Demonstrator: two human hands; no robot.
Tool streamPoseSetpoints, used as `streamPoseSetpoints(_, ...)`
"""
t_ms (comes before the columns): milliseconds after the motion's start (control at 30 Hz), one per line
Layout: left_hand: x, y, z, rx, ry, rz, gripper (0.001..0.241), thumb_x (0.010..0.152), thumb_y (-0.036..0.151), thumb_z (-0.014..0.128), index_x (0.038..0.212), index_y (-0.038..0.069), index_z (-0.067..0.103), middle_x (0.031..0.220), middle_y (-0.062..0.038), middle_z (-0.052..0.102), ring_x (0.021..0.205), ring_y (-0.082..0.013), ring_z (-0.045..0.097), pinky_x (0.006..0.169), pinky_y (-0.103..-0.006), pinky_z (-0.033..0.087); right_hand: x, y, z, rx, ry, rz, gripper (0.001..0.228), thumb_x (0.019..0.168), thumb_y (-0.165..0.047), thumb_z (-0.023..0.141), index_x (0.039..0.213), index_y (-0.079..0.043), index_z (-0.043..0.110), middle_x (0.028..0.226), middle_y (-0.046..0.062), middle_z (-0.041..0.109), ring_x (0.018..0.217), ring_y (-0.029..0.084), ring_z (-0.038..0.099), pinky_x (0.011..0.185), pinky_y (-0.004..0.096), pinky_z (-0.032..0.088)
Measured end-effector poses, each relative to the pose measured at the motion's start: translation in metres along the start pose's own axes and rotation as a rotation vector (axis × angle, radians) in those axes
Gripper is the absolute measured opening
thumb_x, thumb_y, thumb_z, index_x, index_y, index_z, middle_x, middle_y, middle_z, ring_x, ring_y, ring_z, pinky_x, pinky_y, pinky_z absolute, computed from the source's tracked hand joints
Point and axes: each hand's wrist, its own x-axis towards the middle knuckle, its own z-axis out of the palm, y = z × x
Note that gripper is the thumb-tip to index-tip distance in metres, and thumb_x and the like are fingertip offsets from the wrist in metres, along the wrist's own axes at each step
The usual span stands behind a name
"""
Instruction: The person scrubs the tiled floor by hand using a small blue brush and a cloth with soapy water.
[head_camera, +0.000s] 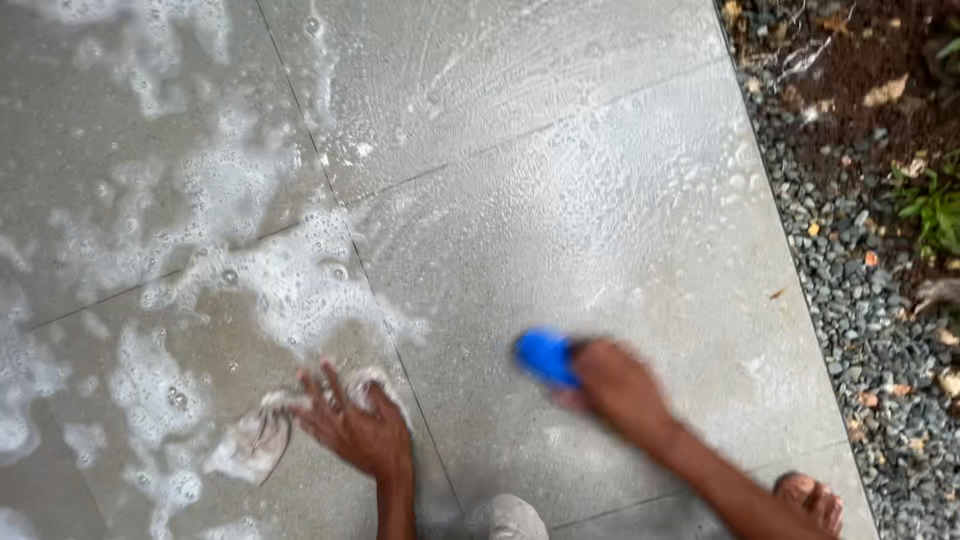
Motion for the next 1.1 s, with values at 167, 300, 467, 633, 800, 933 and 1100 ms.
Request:
streamPoseSetpoints(167,0.008,0.011,0.004,-0.048,-0.012,0.311,0.065,0.115,0.043,0.051,0.174,0.02,0.041,0.184,-0.01,0.03,0.171,-0.0475,0.017,0.138,-0.0655,0.02,0.033,0.071,-0.138,-0.189,0.714,0.556,0.053,0.111,-0.051,0.084,0.118,-0.004,0.059,0.109,0.013,0.061,0.082,0.028,0.06,0.065,0.041,0.052)
streamPoseSetpoints(300,0.005,-0.017,0.005,-0.243,0.07,0.357,0.055,0.108,0.008,0.066,0.162,0.0,0.057,0.169,-0.014,0.056,0.163,-0.0435,0.044,0.134,-0.0517,0.037,0.06,-0.03,-0.088,-0.115,0.741,0.485,0.046,0.103,-0.049,0.08,0.1,-0.009,0.057,0.104,0.014,0.056,0.081,0.032,0.054,0.061,0.051,0.044)
streamPoseSetpoints(467,0.04,-0.057,-0.024,-0.285,0.142,0.175,0.05,0.088,0.013,0.089,0.131,0.007,0.063,0.14,-0.026,0.052,0.125,-0.0461,0.063,0.101,-0.0593,0.059,-0.004,-0.075,0.01,-0.118,0.371,-0.153,0.053,0.104,-0.06,0.064,0.117,-0.008,0.062,0.111,0.011,0.063,0.088,0.031,0.061,0.064,0.047,0.052)
streamPoseSetpoints(633,0.124,-0.079,-0.029,-0.349,0.145,0.047,0.108,0.088,0.081,0.073,0.176,0.035,0.029,0.179,-0.019,-0.001,0.164,-0.057,0.035,0.089,-0.0574,0.07,-0.062,0.025,-0.051,-0.202,0.394,0.457,0.065,0.088,-0.067,0.077,0.121,-0.012,0.063,0.104,0.015,0.063,0.085,0.037,0.064,0.064,0.053,0.047)
streamPoseSetpoints(800,0.182,0.069,-0.001,-0.289,-0.006,-0.003,0.047,0.101,0.036,0.081,0.142,0.016,0.07,0.154,-0.012,0.064,0.123,-0.0329,0.074,0.067,-0.0387,0.073,-0.067,0.086,-0.085,-0.389,0.787,0.459,0.062,0.107,-0.05,0.093,0.108,0.005,0.063,0.112,0.018,0.056,0.09,0.038,0.06,0.07,0.052,0.046)
streamPoseSetpoints(933,0.099,0.193,0.06,-0.485,0.206,0.759,0.056,0.113,0.04,0.072,0.161,0.017,0.053,0.156,-0.004,0.066,0.134,-0.0233,0.07,0.107,-0.0384,0.061,-0.064,0.084,-0.092,-0.377,0.787,0.508,0.062,0.108,-0.051,0.088,0.113,0.005,0.061,0.115,0.018,0.051,0.096,0.04,0.059,0.072,0.054,0.048)
streamPoseSetpoints(1100,-0.061,0.253,0.069,-0.365,-0.392,1.227,0.067,0.111,0.047,0.052,0.167,0.011,0.047,0.176,-0.014,0.047,0.167,-0.0297,0.042,0.142,-0.0443,0.029,-0.054,0.127,-0.102,-0.331,1.086,0.64,0.061,0.112,-0.041,0.101,0.11,0.009,0.065,0.112,0.019,0.054,0.088,0.038,0.058,0.071,0.053,0.047)
